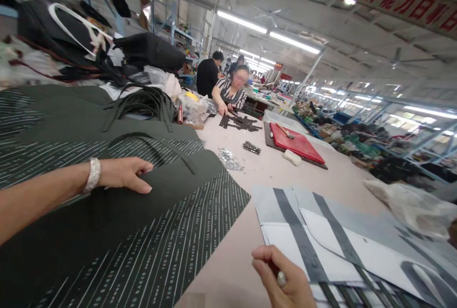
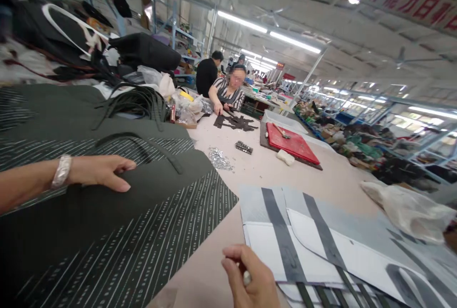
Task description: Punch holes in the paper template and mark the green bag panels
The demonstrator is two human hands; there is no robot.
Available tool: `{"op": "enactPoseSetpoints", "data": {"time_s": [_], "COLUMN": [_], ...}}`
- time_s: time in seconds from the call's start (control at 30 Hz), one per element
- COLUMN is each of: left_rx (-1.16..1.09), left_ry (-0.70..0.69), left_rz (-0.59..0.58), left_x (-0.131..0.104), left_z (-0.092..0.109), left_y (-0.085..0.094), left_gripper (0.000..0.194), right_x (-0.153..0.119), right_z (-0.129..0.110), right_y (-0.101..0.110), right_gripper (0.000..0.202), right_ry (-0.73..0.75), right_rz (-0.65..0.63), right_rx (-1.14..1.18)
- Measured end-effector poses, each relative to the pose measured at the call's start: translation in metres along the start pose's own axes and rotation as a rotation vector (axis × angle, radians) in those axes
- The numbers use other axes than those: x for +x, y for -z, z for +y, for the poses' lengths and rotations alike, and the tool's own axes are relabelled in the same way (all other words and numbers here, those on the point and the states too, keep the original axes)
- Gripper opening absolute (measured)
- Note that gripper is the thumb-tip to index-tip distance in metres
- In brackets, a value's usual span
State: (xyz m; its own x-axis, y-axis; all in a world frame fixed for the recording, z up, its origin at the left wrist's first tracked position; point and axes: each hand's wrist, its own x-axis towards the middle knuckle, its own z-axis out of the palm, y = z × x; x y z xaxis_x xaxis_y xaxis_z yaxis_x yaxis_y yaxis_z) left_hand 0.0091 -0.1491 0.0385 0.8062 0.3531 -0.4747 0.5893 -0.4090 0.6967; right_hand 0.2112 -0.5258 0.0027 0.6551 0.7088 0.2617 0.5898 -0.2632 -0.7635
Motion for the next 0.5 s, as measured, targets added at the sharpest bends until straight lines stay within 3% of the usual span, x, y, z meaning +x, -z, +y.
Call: {"op": "enactPoseSetpoints", "data": {"time_s": [0.17,0.3,0.4,0.5], "left_rx": [-0.220,-0.293,-0.153,-0.033], "left_ry": [-0.076,-0.136,-0.107,-0.067], "left_rz": [-0.202,-0.386,-0.402,-0.366], "left_x": [-0.027,-0.024,-0.006,0.018], "left_z": [0.051,0.084,0.090,0.085], "left_y": [-0.024,-0.062,-0.094,-0.118], "left_gripper": [0.048,0.042,0.038,0.035], "right_x": [-0.009,-0.019,-0.022,-0.021], "right_z": [-0.015,-0.035,-0.039,-0.028], "right_y": [0.022,0.027,0.017,-0.005], "right_gripper": [0.034,0.027,0.016,0.013], "right_ry": [-0.131,-0.150,-0.170,-0.238], "right_rz": [-0.036,-0.150,-0.302,-0.394], "right_rx": [0.100,0.149,0.113,0.082]}}
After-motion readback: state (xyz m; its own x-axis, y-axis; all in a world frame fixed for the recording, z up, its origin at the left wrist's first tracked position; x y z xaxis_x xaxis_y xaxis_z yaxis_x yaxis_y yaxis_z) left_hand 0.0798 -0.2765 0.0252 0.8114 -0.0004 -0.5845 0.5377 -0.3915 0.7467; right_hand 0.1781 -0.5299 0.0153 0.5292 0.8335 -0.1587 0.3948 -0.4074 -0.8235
